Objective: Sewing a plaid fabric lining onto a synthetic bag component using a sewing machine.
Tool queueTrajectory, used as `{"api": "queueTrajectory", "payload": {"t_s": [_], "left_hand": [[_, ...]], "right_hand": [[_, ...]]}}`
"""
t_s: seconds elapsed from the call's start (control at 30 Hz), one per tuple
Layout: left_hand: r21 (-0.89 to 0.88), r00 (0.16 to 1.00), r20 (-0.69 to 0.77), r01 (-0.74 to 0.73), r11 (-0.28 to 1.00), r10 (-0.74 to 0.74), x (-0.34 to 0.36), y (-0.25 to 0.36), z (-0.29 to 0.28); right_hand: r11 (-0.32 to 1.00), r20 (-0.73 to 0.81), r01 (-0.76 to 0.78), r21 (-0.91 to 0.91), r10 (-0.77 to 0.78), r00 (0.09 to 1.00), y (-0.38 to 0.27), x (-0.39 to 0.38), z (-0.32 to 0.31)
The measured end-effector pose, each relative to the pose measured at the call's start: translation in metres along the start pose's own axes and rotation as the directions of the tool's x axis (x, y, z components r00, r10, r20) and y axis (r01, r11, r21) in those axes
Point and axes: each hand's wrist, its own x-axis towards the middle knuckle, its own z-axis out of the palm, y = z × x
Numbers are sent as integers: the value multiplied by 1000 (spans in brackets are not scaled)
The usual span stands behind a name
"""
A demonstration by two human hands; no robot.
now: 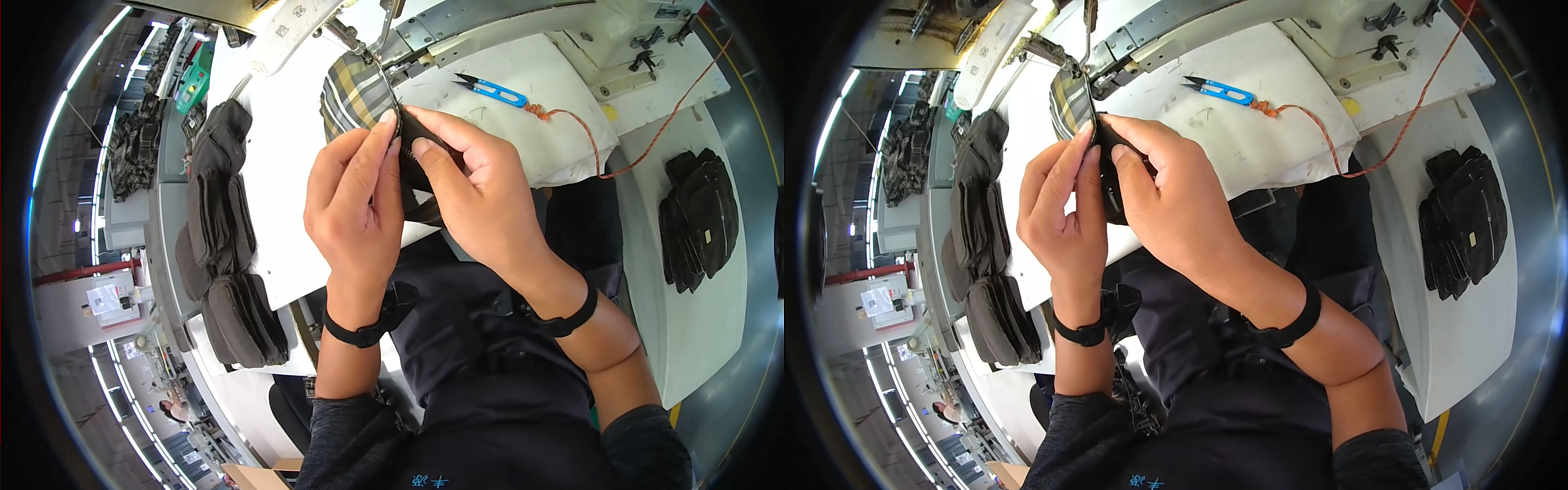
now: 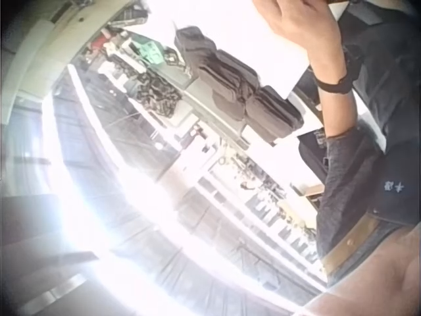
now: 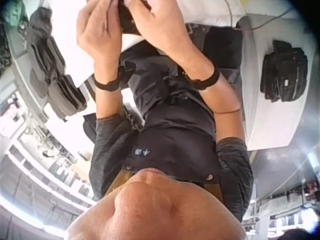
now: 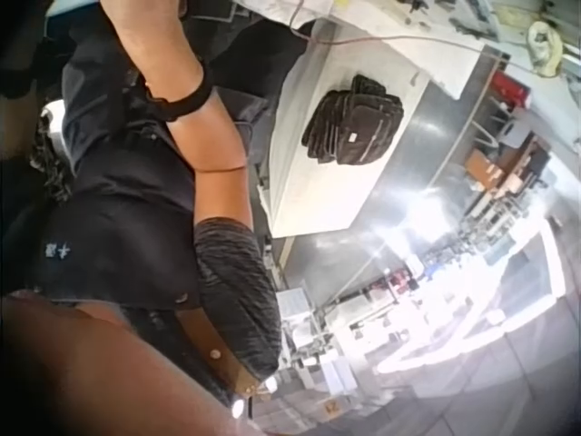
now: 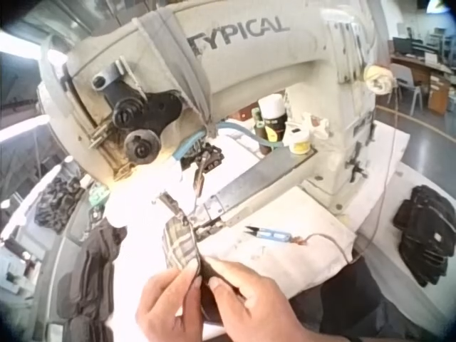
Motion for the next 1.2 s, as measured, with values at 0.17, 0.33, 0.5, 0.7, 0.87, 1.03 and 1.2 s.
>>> {"api": "queueTrajectory", "payload": {"t_s": [0.17,0.33,0.5,0.7,0.87,1.03,1.2], "left_hand": [[166,993,1,-116,979,117,4,3,-1],[188,985,8,-171,967,172,10,5,0],[202,981,63,-194,960,185,20,14,-6],[198,976,88,-215,957,201,22,12,-9],[187,981,113,-177,966,158,27,2,-6],[184,982,86,-182,966,168,35,-12,1],[210,976,94,-210,955,194,46,-25,1]], "right_hand": [[971,36,-181,154,178,983,-10,-1,-2],[948,70,-230,219,220,973,-4,1,-7],[924,75,-222,311,209,975,-10,3,-7],[893,93,-260,368,243,966,-11,1,-5],[875,122,-305,375,280,952,-6,13,-6],[860,113,-285,424,262,959,2,28,1],[845,124,-260,467,229,966,5,37,8]]}}
